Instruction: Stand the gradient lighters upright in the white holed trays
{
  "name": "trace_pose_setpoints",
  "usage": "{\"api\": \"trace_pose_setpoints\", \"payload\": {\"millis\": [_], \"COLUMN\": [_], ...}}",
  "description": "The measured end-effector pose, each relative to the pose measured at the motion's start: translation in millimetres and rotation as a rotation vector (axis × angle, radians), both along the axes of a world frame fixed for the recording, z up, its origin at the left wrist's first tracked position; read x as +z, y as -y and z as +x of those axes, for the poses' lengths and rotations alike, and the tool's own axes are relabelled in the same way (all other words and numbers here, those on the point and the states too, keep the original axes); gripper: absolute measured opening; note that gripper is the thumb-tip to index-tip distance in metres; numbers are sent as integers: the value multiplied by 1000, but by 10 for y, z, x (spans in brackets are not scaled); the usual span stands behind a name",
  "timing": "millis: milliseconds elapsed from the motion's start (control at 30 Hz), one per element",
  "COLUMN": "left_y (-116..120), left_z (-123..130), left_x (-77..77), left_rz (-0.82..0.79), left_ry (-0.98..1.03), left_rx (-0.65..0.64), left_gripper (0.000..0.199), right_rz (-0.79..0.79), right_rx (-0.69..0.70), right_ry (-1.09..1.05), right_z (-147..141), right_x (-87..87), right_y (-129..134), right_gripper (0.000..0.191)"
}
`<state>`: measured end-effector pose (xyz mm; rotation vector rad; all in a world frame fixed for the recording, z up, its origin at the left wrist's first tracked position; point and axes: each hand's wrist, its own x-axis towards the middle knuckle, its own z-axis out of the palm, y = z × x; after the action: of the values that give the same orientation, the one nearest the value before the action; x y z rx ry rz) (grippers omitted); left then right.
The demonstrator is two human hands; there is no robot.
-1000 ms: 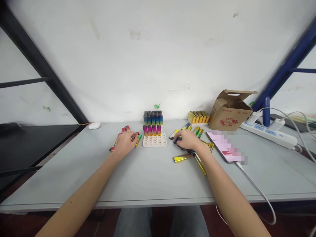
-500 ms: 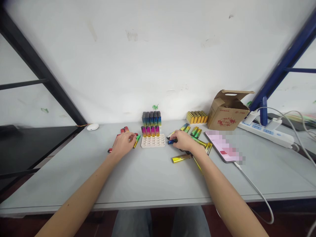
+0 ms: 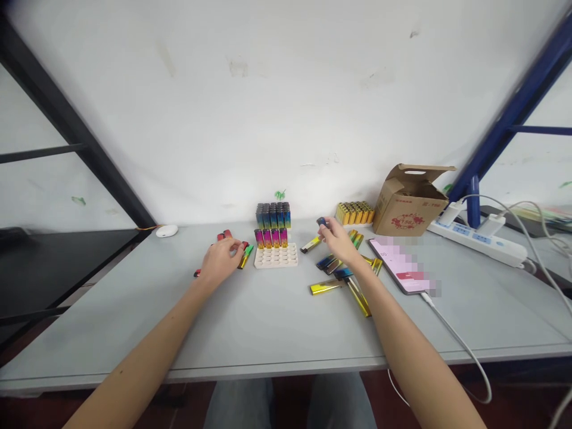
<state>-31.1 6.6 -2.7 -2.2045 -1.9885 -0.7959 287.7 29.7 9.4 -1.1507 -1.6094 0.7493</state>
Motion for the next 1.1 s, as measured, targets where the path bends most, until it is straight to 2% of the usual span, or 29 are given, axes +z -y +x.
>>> {"api": "trace_pose_setpoints", "payload": {"millis": [100,300,433,533,633,733,833,967,1100], "left_y": [7,-1,-2,-2,-9,-15,-8,41,102], "left_z": [10,11,4,1,-2,-5,4,53,127], "left_x": [14,-13,-45,-57,-59,-57,-49,-19,-2], "left_rz": [-4,-3,73,146,173,161,162,183,187], "left_ry": [6,11,-58,-72,-58,-53,-58,-62,-42], "left_rx": [-4,-12,-33,-65,-76,-78,-76,-92,-119], "left_gripper": [27,28,29,29,29,28,27,26,25], "right_rz": [-64,-114,-110,-116,-234,-402,-516,-605,-556], "right_rx": [31,191,244,300,454,567,627,727,670], "right_ry": [-173,-273,-433,-529,-663,-820,-945,-954,-1003], "right_z": [-50,-148,-337,-542,-741,-900,-1007,-997,-799], "right_x": [53,120,123,195,312,376,339,263,278], "right_y": [38,131,193,277,340,354,351,351,288], "right_gripper": [29,36,41,37,29,41,50,51,52]}}
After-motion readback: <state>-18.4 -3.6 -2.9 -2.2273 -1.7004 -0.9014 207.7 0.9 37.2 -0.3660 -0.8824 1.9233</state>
